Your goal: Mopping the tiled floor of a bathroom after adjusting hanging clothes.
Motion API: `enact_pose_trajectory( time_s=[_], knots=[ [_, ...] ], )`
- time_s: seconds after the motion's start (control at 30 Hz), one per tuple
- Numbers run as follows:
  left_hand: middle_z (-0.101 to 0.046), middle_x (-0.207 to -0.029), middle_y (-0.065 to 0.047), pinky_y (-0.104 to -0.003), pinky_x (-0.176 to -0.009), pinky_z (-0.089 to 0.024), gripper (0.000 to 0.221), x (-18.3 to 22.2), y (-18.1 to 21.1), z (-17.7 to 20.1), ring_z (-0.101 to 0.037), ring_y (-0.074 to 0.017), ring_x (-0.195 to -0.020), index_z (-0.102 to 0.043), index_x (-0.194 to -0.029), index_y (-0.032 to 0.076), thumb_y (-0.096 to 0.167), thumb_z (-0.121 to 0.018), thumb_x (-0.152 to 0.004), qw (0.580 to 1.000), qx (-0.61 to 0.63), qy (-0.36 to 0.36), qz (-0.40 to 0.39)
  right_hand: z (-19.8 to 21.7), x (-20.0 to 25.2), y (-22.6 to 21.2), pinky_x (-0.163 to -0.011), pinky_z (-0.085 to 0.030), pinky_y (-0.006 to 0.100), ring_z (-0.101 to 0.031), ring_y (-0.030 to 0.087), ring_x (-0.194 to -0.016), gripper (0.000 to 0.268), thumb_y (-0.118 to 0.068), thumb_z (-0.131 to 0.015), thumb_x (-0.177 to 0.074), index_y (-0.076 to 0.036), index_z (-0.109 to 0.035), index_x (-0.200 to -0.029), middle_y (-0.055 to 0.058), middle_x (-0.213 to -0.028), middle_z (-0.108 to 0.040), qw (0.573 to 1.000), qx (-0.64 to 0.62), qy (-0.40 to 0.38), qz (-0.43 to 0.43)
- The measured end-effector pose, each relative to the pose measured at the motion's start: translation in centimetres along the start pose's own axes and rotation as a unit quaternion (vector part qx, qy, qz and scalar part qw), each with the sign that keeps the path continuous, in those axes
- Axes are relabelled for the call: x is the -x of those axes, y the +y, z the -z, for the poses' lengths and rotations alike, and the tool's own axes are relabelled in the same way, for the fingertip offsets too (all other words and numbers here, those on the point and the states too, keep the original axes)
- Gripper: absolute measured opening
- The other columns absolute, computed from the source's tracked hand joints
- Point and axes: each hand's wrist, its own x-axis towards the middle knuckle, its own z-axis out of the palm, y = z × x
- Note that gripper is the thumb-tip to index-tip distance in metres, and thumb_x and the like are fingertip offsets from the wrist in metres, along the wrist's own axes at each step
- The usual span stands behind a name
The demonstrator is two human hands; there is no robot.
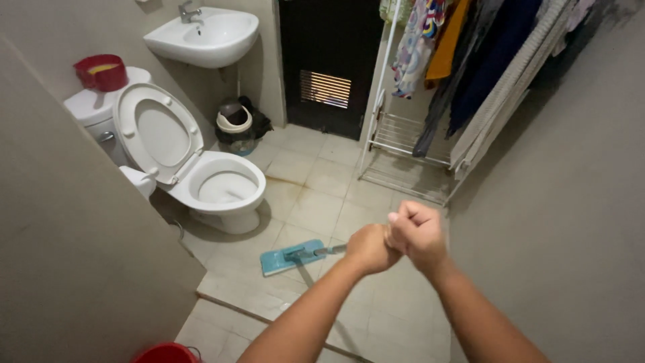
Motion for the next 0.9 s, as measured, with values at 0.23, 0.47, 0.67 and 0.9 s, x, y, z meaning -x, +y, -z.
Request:
enact_pose_trajectory(
  time_s=[0.23, 0.47, 0.67, 0.9],
  knots=[
    [-0.074, -0.095, -0.019, -0.048, -0.076, -0.056, 0.019, -2.0, -13.5, -8.5, -0.069, -0.0405, -0.092, -0.074, -0.087, 0.01, 0.025, -0.07, -0.077, 0.992, -0.036, 0.008, -0.119, -0.6, 2.6, 11.0, -0.05, -0.035, 0.026, -0.04, 0.003, -0.061, 0.028, -0.012, -0.067, -0.092, -0.01, -0.051, -0.069, -0.007, -0.065, -0.046, 0.966, 0.244, 0.088, 0.022],
    [-0.074, -0.095, -0.018, -0.048, -0.074, -0.054, 0.018, 0.7, -12.3, -9.6, -0.069, -0.0394, -0.093, -0.072, -0.088, 0.008, 0.024, -0.064, -0.082, 0.999, -0.012, 0.015, -0.039, -1.5, 4.6, 10.0, -0.049, -0.03, 0.028, -0.033, 0.006, -0.061, 0.036, -0.013, -0.068, -0.085, -0.008, -0.04, -0.063, -0.006, -0.061, -0.037, 0.958, 0.281, 0.041, -0.038],
    [-0.074, -0.093, -0.019, -0.051, -0.071, -0.054, 0.019, 2.8, -2.2, -6.1, -0.069, -0.042, -0.09, -0.072, -0.088, 0.011, 0.027, -0.064, -0.08, 0.998, -0.018, 0.062, -0.009, -0.2, 4.3, 2.9, -0.046, -0.035, 0.027, -0.042, 0.004, -0.056, 0.036, -0.013, -0.068, -0.085, -0.009, -0.043, -0.06, -0.005, -0.056, -0.045, 0.955, 0.287, 0.05, -0.051],
    [-0.072, -0.082, -0.022, -0.054, -0.072, -0.054, 0.029, 4.5, 5.5, -3.6, -0.069, -0.0437, -0.083, -0.071, -0.077, 0.006, 0.031, -0.061, -0.086, 0.998, -0.015, 0.066, 0.008, -1.6, 3.9, -7.4, -0.041, -0.033, 0.028, -0.045, 0.008, -0.045, 0.038, -0.013, -0.069, -0.092, -0.008, -0.047, -0.061, 0.0, -0.054, -0.052, 0.982, 0.139, 0.007, -0.131]
  ],
)
